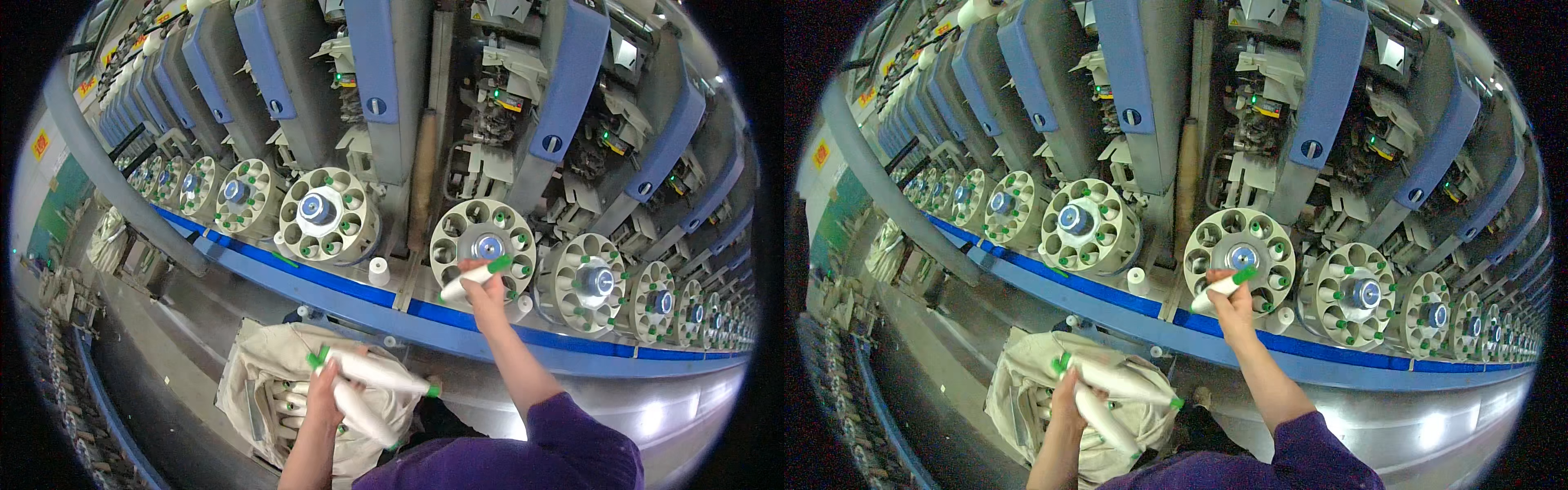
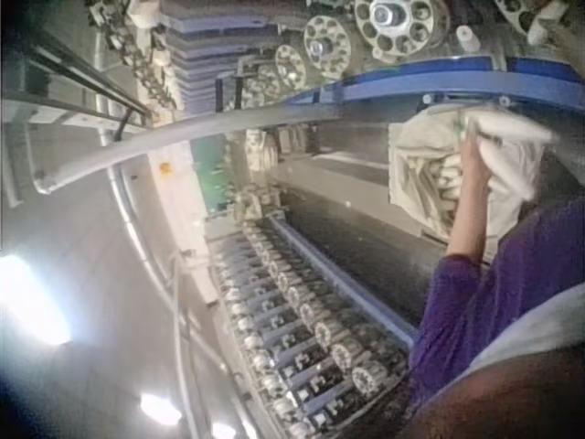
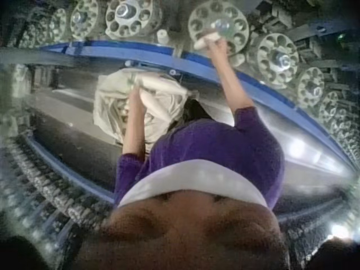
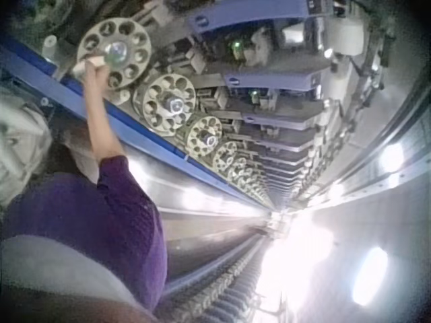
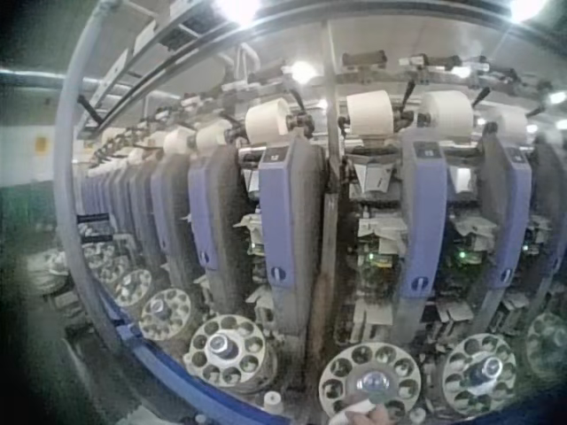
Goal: The person repeatedly takes white thread spools from a cloth bag and places them into empty slots on rotating circular holders attached to a textile machine. The person moves along the machine row, refilling multiple holders and occasionally adjusting the bag.
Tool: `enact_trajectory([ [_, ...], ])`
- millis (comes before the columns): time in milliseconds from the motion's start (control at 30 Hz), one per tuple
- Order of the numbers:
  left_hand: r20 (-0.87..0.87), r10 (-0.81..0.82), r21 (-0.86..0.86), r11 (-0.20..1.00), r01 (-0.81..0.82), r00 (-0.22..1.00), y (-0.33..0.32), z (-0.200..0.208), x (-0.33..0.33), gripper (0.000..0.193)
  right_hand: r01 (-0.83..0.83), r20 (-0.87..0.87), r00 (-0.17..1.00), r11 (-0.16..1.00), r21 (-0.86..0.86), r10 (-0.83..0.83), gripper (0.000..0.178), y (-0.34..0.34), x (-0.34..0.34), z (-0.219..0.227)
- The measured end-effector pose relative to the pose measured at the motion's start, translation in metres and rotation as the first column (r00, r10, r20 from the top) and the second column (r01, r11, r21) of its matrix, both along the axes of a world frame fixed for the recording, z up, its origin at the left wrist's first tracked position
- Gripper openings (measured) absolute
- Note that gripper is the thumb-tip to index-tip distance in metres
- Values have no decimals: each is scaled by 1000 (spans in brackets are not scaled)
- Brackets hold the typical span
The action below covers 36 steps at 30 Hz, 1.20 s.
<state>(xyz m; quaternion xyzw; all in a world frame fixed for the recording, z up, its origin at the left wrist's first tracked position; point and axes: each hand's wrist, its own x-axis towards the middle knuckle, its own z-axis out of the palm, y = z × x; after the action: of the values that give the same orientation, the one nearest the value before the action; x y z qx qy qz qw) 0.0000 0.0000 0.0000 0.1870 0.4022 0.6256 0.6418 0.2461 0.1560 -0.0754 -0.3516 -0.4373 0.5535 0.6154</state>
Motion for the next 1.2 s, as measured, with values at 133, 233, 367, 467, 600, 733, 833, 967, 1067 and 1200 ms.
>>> enact_trajectory([
  [133, 47, 33, -17, 999, -32, 998, 44, 26, 22, 38, 58, 391, 914, 990, 128, -104, 21, 25, -1, -9],
  [233, 7, -8, 22, 1000, 8, 1000, 75, 40, 34, 36, -74, 507, 861, 996, 40, 44, 21, 31, 3, -1],
  [367, 1, -38, 12, 999, 38, 999, 102, 43, 43, 34, -455, 229, 830, 855, -251, 509, 41, 15, 17, 40],
  [467, -15, -1, -70, 998, 0, 1000, 120, 35, 50, 34, -664, 205, 690, 720, -202, 694, 41, 1, 3, 70],
  [600, -30, 62, -108, 992, -65, 998, 133, 26, 49, 36, -748, -5, 580, 530, -399, 815, 44, -3, 2, 77],
  [733, 276, 35, 164, 983, -83, 960, 154, 22, 24, 30, -892, -480, 403, 218, -396, 779, 58, -1, 23, 64],
  [833, 380, -24, 397, 907, -139, 925, 163, 37, -23, 24, -930, -572, 328, 150, -336, 752, 65, -1, 42, 51],
  [967, 109, -146, 285, 952, 110, 983, 160, 53, -32, 50, -944, -641, 318, 170, -283, 699, 67, 2, 51, 55],
  [1067, -366, -550, -74, 821, 565, 751, 153, 40, 0, 61, -960, -703, 277, 168, -222, 655, 67, 1, 52, 56],
  [1200, -266, -673, -159, 736, 658, 690, 160, 16, 0, 18, -970, -719, 245, 161, -184, 651, 68, -3, 51, 50],
])
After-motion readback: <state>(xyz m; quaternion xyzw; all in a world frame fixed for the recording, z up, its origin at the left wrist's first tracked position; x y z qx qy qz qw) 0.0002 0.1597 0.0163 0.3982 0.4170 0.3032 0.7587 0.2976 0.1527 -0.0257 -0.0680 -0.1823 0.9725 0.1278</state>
